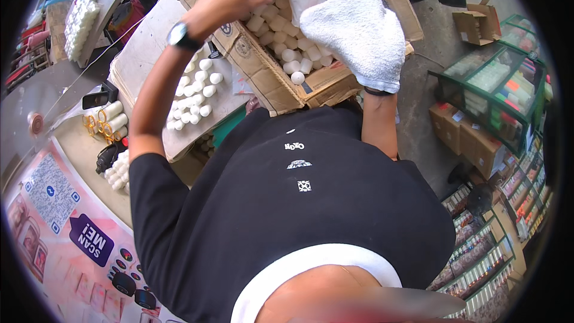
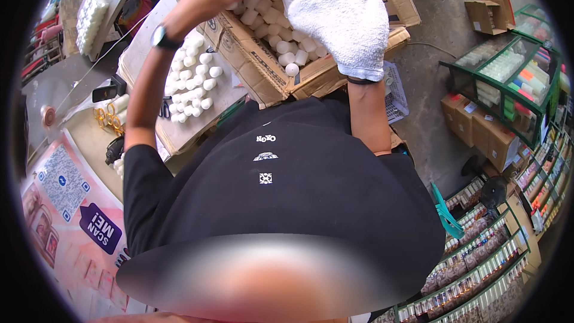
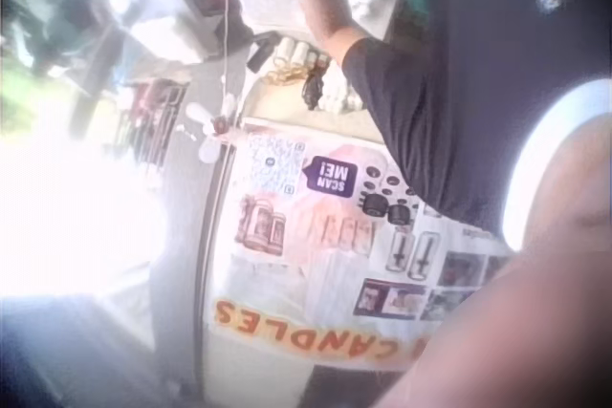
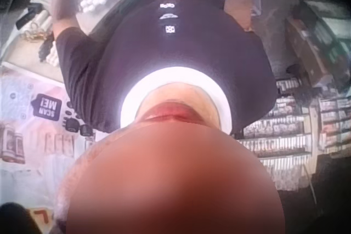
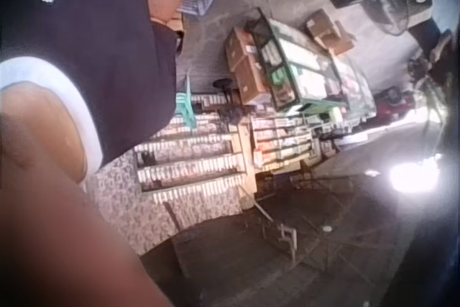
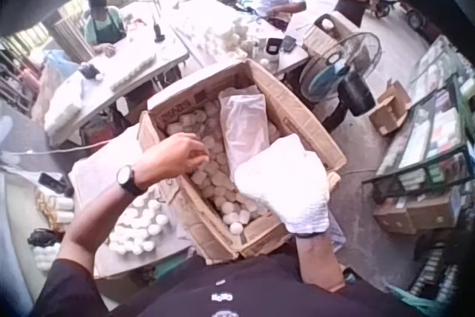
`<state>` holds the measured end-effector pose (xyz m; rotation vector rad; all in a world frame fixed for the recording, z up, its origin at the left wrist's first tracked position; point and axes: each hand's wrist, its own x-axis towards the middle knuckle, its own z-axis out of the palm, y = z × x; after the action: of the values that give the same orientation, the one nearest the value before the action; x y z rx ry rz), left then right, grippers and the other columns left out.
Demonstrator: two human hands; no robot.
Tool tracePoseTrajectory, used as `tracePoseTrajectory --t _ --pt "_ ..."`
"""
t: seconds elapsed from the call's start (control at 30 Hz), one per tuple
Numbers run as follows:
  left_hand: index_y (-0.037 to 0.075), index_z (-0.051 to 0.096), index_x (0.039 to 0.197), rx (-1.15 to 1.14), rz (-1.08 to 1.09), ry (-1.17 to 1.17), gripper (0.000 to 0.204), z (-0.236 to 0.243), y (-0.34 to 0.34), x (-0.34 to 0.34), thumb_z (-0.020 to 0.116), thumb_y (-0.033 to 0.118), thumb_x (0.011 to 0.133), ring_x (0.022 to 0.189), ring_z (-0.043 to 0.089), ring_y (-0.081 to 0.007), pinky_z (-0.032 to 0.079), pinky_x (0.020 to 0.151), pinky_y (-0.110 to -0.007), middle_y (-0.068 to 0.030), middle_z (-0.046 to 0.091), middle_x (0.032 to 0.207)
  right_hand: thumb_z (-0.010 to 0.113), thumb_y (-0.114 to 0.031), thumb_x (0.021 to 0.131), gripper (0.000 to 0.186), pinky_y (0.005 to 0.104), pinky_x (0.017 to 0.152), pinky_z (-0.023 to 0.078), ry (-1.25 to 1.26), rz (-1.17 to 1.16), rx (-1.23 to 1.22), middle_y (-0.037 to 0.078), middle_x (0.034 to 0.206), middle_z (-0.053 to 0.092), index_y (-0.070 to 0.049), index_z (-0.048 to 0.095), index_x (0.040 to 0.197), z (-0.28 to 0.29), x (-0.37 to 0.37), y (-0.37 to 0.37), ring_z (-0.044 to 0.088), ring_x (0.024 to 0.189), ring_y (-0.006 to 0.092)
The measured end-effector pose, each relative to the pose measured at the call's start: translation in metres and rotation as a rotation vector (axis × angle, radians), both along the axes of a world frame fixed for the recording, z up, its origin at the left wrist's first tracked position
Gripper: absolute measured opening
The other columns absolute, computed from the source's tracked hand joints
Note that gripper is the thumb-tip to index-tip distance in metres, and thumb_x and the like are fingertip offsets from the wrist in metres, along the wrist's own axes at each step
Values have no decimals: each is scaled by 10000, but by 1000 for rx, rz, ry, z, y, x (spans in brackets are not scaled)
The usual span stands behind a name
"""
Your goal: The person wipes small white cylindrical objects, likely candles, with a white cloth. They pick up each object from a cardboard box, wipe it, and place it on a table. The process is repeated for multiple objects.
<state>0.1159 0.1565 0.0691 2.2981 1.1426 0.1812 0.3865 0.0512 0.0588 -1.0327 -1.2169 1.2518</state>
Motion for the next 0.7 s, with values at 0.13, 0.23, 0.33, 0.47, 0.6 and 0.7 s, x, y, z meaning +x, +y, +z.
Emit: tracePoseTrajectory --t 0.13,0.23,0.33,0.47,0.6,0.7 --pt "69 723 974 -189 -311 497 283 -59 19 44 743 161 707 956 655 -316 528 822 -427 -142 667 987 438 -467 998 500 439 1004 411 -1 -21 -2 85 1234 518 -95 453 1331 10 4 -4 508 1147 235" --pt "77 734 916 -212 -542 716 315 -100 29 51 786 151 614 903 678 -328 553 766 -435 -135 686 908 445 -452 1001 476 432 989 420 22 -51 8 78 1209 524 -95 464 1315 13 8 -11 513 1127 227" --pt "89 742 844 -58 -746 799 266 -124 38 53 783 126 584 802 701 -337 575 669 -445 -124 701 795 453 -437 1004 452 426 975 428 25 -121 39 72 1184 531 -96 475 1300 8 19 -18 519 1106 219" --pt "226 718 916 161 -1130 773 193 -154 34 55 704 207 724 811 697 -263 554 630 -409 -20 695 845 463 -417 1008 421 417 955 438 -259 -200 121 63 1152 539 -96 490 1279 5 36 -14 526 1079 208" --pt "231 649 1162 257 -1156 711 387 -186 41 32 651 346 792 1192 575 -234 500 905 -398 -63 559 1366 473 -397 1012 390 408 936 449 -546 -167 -5 54 1119 548 -97 505 1258 23 43 -12 533 1052 196" --pt "170 555 1300 182 -1150 675 632 -207 43 21 688 351 709 1229 545 -264 477 961 -387 -105 519 1399 528 -353 983 363 419 936 445 277 -160 -30 65 1195 561 -92 534 1235 47 42 -28 538 1110 211"
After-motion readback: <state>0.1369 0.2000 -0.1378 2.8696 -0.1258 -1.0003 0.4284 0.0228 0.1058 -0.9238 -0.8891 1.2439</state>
